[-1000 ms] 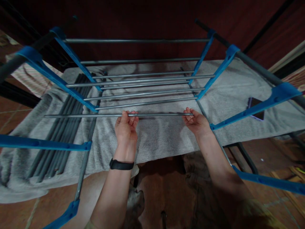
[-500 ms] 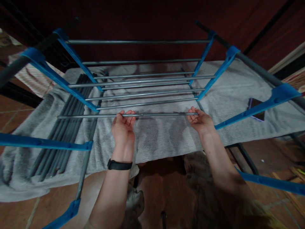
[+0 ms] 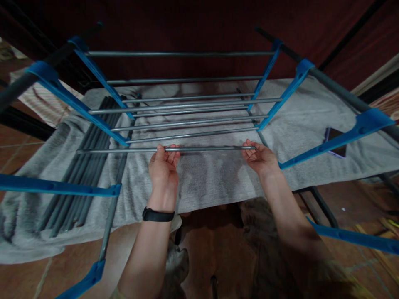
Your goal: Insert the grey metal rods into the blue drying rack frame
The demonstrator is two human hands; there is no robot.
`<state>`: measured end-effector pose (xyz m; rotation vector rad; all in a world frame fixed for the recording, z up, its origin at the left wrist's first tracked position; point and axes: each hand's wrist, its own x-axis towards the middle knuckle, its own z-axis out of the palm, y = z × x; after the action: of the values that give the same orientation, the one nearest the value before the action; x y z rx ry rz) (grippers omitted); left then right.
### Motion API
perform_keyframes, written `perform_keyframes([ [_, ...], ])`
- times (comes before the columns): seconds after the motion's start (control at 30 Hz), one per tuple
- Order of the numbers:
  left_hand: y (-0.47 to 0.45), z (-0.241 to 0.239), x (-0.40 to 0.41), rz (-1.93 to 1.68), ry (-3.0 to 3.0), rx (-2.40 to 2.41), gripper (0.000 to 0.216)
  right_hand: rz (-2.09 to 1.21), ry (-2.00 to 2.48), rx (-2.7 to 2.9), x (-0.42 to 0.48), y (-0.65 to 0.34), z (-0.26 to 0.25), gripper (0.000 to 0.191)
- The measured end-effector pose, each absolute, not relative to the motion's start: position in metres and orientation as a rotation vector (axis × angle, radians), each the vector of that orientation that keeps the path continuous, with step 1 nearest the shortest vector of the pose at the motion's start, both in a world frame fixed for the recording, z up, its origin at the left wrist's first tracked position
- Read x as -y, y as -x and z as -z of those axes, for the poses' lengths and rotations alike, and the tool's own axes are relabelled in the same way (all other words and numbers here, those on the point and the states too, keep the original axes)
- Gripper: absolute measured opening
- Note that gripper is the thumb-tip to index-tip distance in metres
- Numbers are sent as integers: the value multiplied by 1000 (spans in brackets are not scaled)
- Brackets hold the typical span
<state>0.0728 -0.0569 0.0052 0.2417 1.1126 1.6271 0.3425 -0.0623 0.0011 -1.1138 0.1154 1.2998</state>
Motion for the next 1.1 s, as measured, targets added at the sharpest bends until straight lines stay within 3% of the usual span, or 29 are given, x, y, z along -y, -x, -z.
perform_keyframes([
  [1.1, -70, -6, 55, -1634, -236, -1152, 23, -1330, 1111, -101, 60, -349, 4, 21],
])
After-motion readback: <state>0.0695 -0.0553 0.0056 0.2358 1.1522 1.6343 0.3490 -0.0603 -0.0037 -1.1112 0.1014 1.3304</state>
